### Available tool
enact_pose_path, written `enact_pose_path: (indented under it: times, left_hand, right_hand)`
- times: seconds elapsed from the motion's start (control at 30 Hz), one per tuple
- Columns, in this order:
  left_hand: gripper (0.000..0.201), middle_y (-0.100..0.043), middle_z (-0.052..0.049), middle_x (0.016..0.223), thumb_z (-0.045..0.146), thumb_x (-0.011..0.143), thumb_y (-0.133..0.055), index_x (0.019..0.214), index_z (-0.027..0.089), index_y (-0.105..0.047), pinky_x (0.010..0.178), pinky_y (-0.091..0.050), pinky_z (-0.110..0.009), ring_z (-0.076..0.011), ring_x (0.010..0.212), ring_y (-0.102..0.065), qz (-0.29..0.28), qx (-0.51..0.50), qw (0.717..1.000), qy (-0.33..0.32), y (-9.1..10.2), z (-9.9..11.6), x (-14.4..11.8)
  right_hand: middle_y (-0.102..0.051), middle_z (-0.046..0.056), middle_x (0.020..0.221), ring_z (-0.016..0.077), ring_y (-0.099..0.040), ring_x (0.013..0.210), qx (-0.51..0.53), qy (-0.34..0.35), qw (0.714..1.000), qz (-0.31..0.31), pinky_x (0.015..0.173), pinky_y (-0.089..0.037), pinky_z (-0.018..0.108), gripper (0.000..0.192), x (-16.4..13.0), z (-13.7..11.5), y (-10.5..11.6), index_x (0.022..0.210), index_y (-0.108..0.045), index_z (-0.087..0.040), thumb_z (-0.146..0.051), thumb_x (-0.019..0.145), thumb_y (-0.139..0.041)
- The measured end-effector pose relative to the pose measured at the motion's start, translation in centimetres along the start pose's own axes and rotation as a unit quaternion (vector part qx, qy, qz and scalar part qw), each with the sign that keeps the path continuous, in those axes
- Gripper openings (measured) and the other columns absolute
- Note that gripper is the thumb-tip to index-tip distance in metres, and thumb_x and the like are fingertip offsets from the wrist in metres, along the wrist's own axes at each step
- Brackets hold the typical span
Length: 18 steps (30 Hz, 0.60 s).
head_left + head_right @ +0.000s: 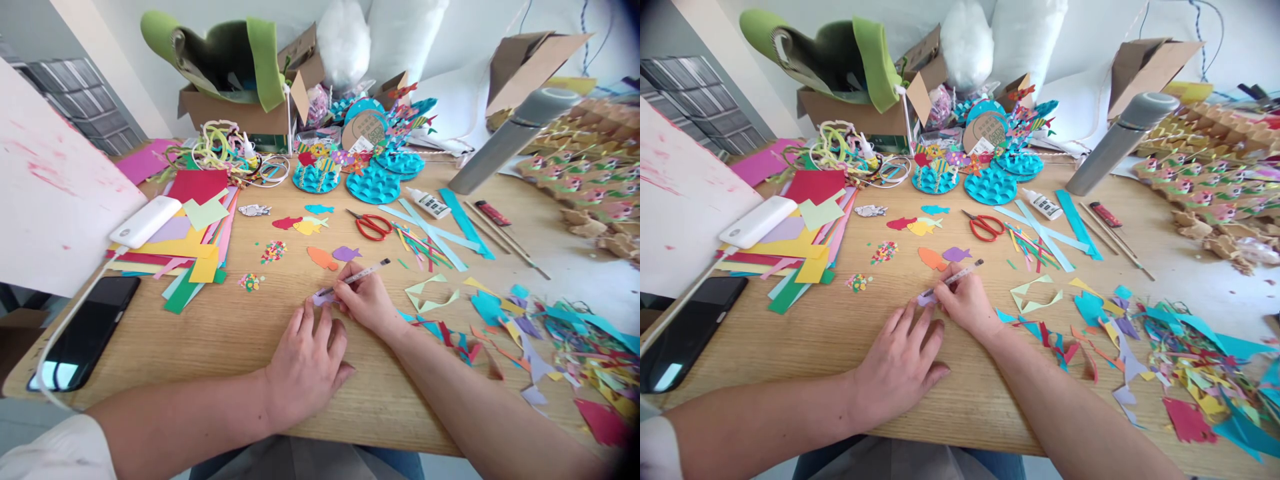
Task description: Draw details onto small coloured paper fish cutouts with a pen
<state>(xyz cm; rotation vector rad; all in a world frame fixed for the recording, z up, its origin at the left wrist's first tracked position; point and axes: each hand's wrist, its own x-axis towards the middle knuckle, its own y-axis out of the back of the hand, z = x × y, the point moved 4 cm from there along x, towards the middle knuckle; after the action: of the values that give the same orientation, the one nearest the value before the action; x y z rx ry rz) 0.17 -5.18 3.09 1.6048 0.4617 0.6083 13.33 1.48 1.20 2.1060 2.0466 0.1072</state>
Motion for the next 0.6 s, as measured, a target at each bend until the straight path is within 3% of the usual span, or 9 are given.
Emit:
enact_pose_path:
  times: [0.6]
  left_hand:
    - [0.055,-0.051,-0.024,0.130,0.054,0.088,-0.048,0.120,0.009,-0.053,0.099,-0.031,-0.050,-0.0427,0.124,-0.044,0.011,0.001,1.000,-0.002,-0.10,0.00,-0.01]
  right_hand:
    - [-0.054,-0.006,0.046,0.0081,-0.048,0.037,0.000,0.011,1.000,0.000,0.036,-0.035,0.017,0.009,0.03,0.17,0.03,0.070,-0.047,-0.021,-0.017,0.073,-0.054]
